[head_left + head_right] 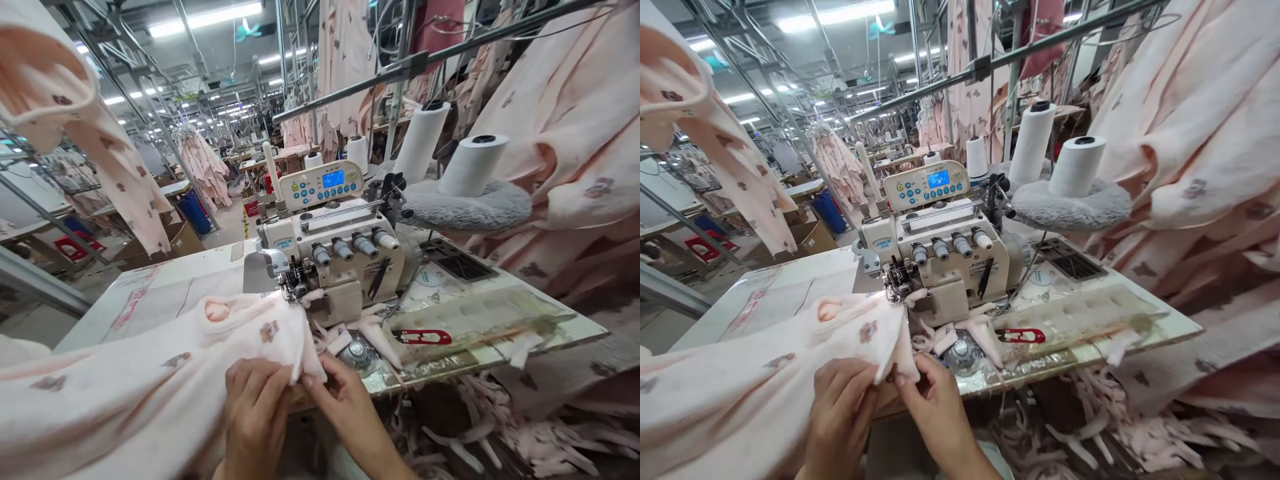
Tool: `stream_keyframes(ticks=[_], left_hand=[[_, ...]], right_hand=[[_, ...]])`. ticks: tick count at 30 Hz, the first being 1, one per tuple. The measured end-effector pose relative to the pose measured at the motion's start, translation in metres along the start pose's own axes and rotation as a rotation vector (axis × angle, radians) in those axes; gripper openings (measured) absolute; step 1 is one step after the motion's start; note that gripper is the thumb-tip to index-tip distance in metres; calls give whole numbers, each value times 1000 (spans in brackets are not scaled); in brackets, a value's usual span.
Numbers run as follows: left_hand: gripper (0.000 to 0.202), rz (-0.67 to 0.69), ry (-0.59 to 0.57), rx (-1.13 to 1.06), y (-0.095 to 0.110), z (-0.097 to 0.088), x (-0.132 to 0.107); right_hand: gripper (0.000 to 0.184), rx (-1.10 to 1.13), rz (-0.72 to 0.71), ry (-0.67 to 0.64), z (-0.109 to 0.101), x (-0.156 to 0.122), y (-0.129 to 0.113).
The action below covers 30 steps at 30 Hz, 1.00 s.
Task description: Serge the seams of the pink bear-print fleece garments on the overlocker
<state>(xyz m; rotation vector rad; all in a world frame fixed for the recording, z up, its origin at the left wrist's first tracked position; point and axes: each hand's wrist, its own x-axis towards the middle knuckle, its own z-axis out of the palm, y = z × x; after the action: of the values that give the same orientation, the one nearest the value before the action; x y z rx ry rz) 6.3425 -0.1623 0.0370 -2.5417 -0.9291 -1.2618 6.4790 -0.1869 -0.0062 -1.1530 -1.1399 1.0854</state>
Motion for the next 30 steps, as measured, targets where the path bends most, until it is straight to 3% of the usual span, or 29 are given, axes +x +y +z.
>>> stream_keyframes(ticks=[5,10,12,14,16,18,20,24,27,30], left_hand=[[16,38,-52,-32,10,-7,0],[27,19,-1,78,11,-4,-13],[25,45,23,95,11,-4,-13],[21,69,30,73,13,-5,-9],[15,82,32,27,13,-8,-1],[12,41,-41,-63,8,-12,13],[12,-89,-166,-112,-6,-13,31],[16,-379,-334,62,-47,1,68],[6,-445,-445,70,-65,14,81],[7,-458,-465,78,-69,20,85]], right_hand=[[24,78,64,-35,0,-10,-17],[37,223,190,-170,-6,-20,-9],[32,65,35,-121,-12,-20,-6],[20,-265,-301,70,-19,-16,-8],[27,-564,-646,215,-24,-9,-15],[26,-703,-850,195,-27,-2,-23],[22,-721,-912,149,-27,3,-28],[21,-712,-934,158,-26,5,-26],[22,-717,-957,165,-26,8,-21],[22,-715,-948,176,-27,14,-19]])
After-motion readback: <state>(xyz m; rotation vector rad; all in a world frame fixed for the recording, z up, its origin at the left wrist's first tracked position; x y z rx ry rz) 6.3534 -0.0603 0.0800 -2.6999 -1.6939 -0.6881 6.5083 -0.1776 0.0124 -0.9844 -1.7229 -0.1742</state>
